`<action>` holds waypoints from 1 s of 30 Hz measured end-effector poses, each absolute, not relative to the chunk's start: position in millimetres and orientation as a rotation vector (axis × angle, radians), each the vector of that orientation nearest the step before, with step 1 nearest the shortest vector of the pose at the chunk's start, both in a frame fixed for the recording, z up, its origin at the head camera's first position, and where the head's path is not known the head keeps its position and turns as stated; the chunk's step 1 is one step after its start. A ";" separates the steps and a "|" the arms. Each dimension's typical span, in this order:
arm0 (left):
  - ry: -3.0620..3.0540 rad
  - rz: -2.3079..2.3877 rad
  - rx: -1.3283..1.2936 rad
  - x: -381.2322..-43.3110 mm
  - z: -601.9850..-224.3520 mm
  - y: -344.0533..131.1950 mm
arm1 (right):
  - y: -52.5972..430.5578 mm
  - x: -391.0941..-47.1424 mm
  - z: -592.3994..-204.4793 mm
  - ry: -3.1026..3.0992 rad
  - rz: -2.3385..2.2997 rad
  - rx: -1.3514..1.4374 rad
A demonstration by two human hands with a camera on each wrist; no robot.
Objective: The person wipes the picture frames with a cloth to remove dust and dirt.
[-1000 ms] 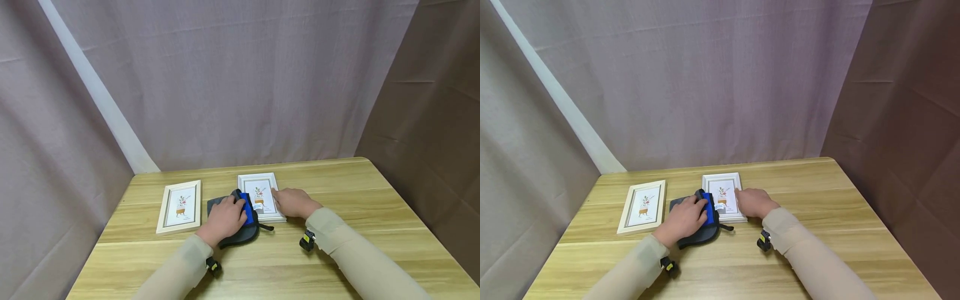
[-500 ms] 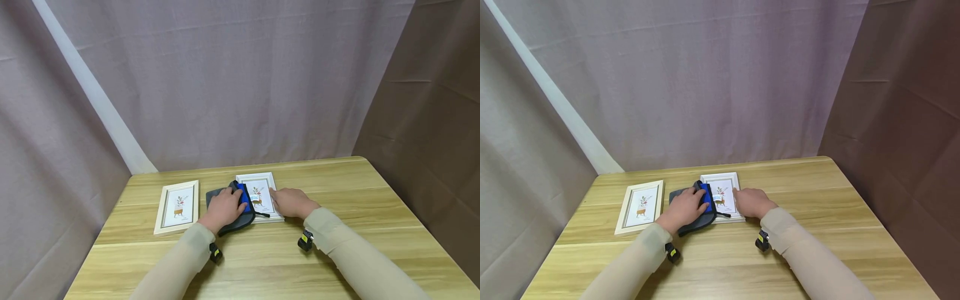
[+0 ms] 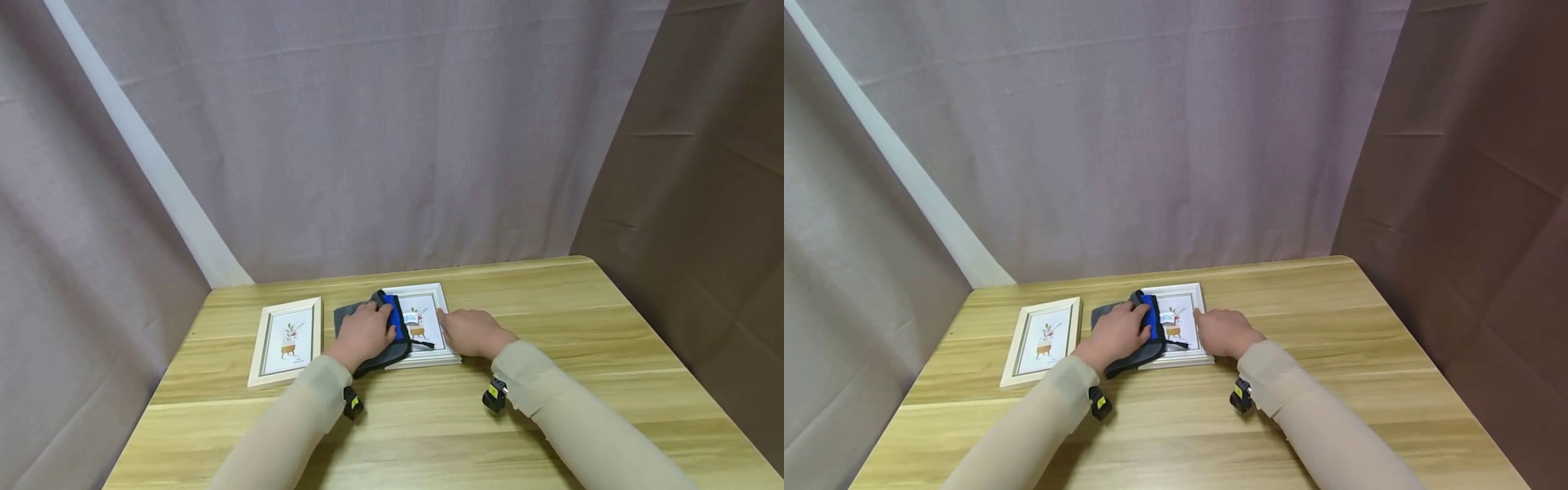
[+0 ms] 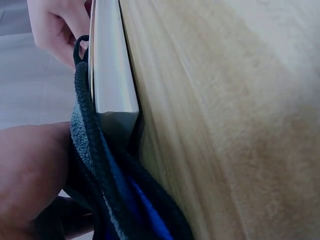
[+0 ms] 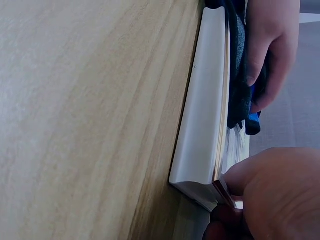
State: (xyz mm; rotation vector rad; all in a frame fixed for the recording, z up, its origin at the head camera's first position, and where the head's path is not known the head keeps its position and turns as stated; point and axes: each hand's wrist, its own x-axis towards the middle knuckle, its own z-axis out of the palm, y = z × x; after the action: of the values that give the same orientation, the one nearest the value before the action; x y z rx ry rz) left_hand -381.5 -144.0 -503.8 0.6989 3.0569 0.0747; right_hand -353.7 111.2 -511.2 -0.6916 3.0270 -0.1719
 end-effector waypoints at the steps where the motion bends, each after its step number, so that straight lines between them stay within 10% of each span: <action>1: 3.058 0.076 0.700 -380.9 -504.0 -144.0 | 110.7 -353.0 -510.6 3.027 -0.178 -0.688; 30: 3.027 0.033 0.816 -331.9 -507.9 -154.7 | 104.3 -350.1 -508.9 3.002 -0.167 -0.635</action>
State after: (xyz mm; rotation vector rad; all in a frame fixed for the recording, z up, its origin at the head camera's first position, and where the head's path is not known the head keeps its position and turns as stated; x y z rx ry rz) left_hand -331.9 -154.7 -507.9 0.8163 3.0266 0.0331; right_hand -350.1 104.3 -508.9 -0.6349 3.0019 -0.1674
